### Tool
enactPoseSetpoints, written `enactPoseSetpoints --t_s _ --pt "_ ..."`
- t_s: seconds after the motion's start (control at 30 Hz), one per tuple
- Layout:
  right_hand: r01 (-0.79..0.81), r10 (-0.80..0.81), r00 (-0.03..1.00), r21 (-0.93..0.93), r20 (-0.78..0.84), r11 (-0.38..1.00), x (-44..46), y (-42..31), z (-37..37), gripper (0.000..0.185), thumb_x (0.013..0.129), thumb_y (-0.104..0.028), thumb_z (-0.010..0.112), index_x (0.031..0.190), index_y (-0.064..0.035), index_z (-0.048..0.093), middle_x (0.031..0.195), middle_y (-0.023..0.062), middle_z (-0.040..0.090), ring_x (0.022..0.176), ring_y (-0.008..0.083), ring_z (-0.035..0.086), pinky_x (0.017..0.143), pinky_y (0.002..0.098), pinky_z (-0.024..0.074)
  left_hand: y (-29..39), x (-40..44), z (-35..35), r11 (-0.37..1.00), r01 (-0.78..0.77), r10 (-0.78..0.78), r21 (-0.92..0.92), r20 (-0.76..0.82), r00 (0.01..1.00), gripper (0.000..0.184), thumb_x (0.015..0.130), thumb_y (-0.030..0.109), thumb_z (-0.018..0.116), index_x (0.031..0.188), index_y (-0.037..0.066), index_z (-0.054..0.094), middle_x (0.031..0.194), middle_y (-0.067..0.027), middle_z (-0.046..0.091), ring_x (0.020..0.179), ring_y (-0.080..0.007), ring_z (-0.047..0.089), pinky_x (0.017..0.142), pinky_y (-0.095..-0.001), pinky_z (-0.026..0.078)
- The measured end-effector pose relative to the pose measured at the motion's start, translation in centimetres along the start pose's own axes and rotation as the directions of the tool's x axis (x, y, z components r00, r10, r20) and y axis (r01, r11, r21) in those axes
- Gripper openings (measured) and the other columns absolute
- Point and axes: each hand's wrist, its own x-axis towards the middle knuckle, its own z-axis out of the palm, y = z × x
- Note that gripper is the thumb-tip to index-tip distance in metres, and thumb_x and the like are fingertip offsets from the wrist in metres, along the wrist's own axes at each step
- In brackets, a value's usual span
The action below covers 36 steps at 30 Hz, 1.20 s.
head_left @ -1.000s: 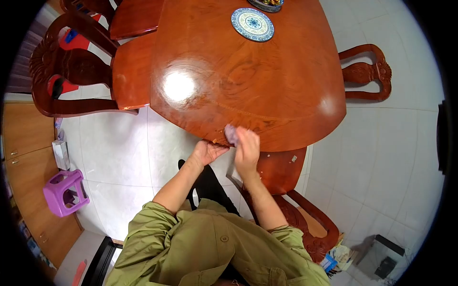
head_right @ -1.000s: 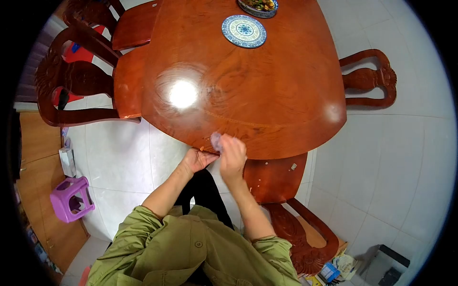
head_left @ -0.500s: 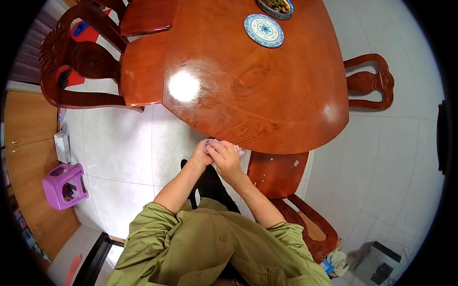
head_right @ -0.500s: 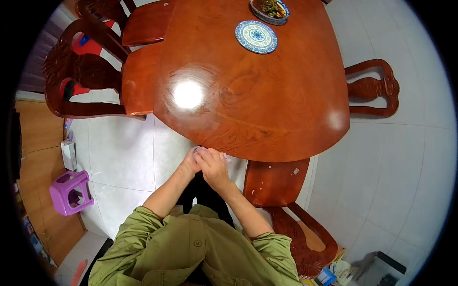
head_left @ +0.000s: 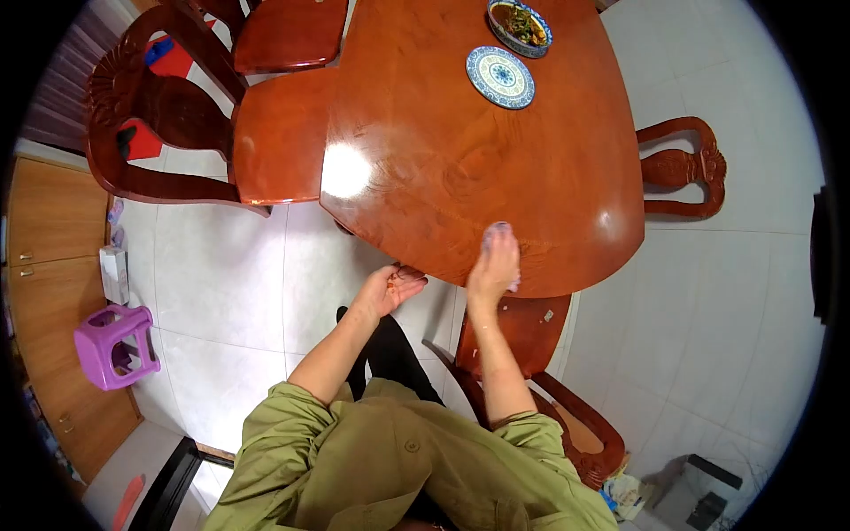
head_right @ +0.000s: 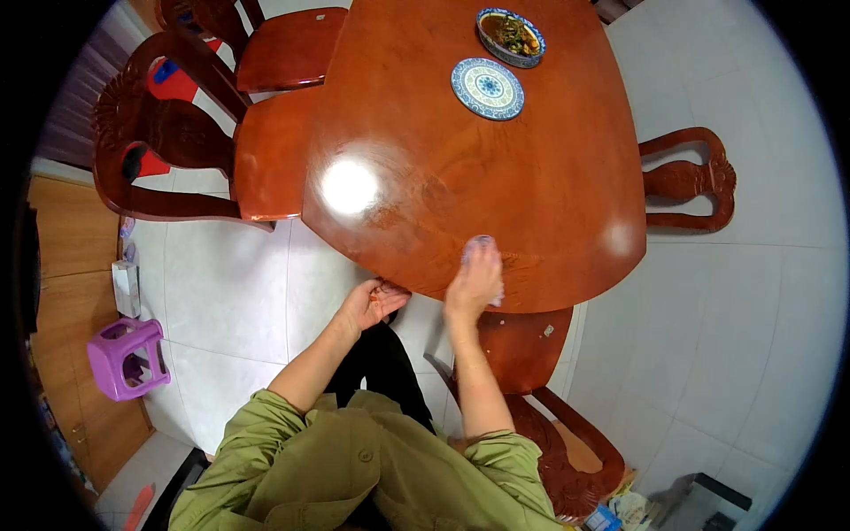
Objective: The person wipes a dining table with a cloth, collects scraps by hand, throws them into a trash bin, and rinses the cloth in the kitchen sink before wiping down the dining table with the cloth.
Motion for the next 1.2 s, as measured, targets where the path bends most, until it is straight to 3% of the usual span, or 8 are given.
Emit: enactPoseSetpoints --t_s 0.2,0.37,0.53,0.57,0.63,0.8,0.97,1.2 --pt "0.079 -0.076 0.985 -0.011 0.152 0.997 -0.1 -13.9 5.3 0.048 0.085 -0.015 0.053 0.132 -0.0076 0.045 0.143 0.0147 0.035 0.131 0.0394 0.030 0.108 0.0495 0.0221 0.9 1.4 -4.0 0.991 -0.063 0.085 -0.119 0.193 0.978 0.030 0.094 0.019 0.040 0.108 -0.004 0.052 0.110 -0.0198 0.059 0.103 -0.0324 0.058 0.088 -0.0463 0.049" --pt "0.557 -0.571 0.816 0.139 0.093 0.819 2.8 -16.2 8.4 0.045 0.077 -0.014 0.056 0.122 -0.0088 0.054 0.135 0.0136 0.045 0.125 0.0358 0.038 0.101 0.0491 0.0328 3.4 -2.1 -3.9 0.983 -0.130 0.140 -0.130 0.068 0.988 0.033 0.094 0.021 0.044 0.107 -0.009 0.051 0.108 -0.0256 0.059 0.104 -0.0394 0.057 0.093 -0.0480 0.047" --pt "0.335 -0.335 0.942 -0.083 0.014 0.939 5.5 -4.9 3.5 0.040 0.082 -0.010 0.046 0.121 -0.0083 0.053 0.126 0.0130 0.050 0.110 0.0333 0.048 0.085 0.0461 0.0413 5.3 -3.9 -2.8 0.995 -0.085 0.087 -0.048 0.041 0.995 0.043 0.096 0.021 0.038 0.121 -0.014 0.041 0.124 -0.0294 0.048 0.116 -0.0423 0.049 0.097 -0.0472 0.045" --pt "-0.053 0.127 0.914 -0.197 0.384 0.979 7.9 -6.9 -1.9 0.043 0.083 -0.010 0.044 0.126 -0.0083 0.049 0.132 0.0140 0.046 0.113 0.0336 0.046 0.089 0.0452 0.0390 5.4 -4.0 -3.0 0.993 -0.092 0.096 -0.069 0.058 0.994 0.042 0.095 0.020 0.039 0.120 -0.014 0.043 0.124 -0.0293 0.048 0.115 -0.0431 0.049 0.097 -0.0480 0.045" --pt "0.105 -0.083 0.993 -0.318 0.081 0.942 7.7 0.8 1.4 0.042 0.083 -0.014 0.053 0.123 -0.0045 0.048 0.135 0.0139 0.039 0.113 0.0342 0.041 0.086 0.0443 0.0369 6.0 -4.5 -3.6 0.988 -0.116 0.123 -0.104 0.063 0.990 0.040 0.095 0.019 0.039 0.119 -0.013 0.044 0.124 -0.0291 0.047 0.115 -0.0439 0.049 0.097 -0.0486 0.045" --pt "-0.022 0.069 0.968 -0.191 0.242 0.981 13.7 -1.8 4.1 0.049 0.085 -0.021 0.055 0.130 -0.0053 0.042 0.140 0.0163 0.034 0.125 0.0366 0.034 0.100 0.0479 0.0298 8.9 -4.9 -4.5 0.961 -0.201 0.204 -0.189 -0.005 0.979 0.041 0.095 0.020 0.041 0.120 -0.013 0.043 0.125 -0.0286 0.047 0.116 -0.0436 0.048 0.099 -0.0478 0.043" --pt "0.218 -0.211 0.969 -0.045 0.125 0.975 19.6 -9.0 12.8 0.058 0.083 -0.039 0.058 0.130 -0.0074 0.045 0.141 0.0155 0.035 0.128 0.0367 0.031 0.105 0.0488 0.0242 12.8 -4.8 -5.6 0.928 -0.287 0.279 -0.238 -0.066 0.958 0.043 0.096 0.022 0.039 0.118 -0.014 0.043 0.124 -0.0301 0.048 0.118 -0.0434 0.047 0.101 -0.0494 0.040" --pt "0.521 -0.591 0.780 0.309 0.205 0.795 19.2 -16.8 15.0 0.040 0.083 -0.017 0.056 0.122 -0.0094 0.054 0.137 0.0119 0.043 0.124 0.0337 0.040 0.100 0.0451 0.0325 14.4 -5.1 -5.8 0.902 -0.345 0.331 -0.258 -0.096 0.939 0.040 0.095 0.021 0.041 0.116 -0.013 0.044 0.122 -0.0309 0.049 0.116 -0.0452 0.048 0.099 -0.0500 0.043"
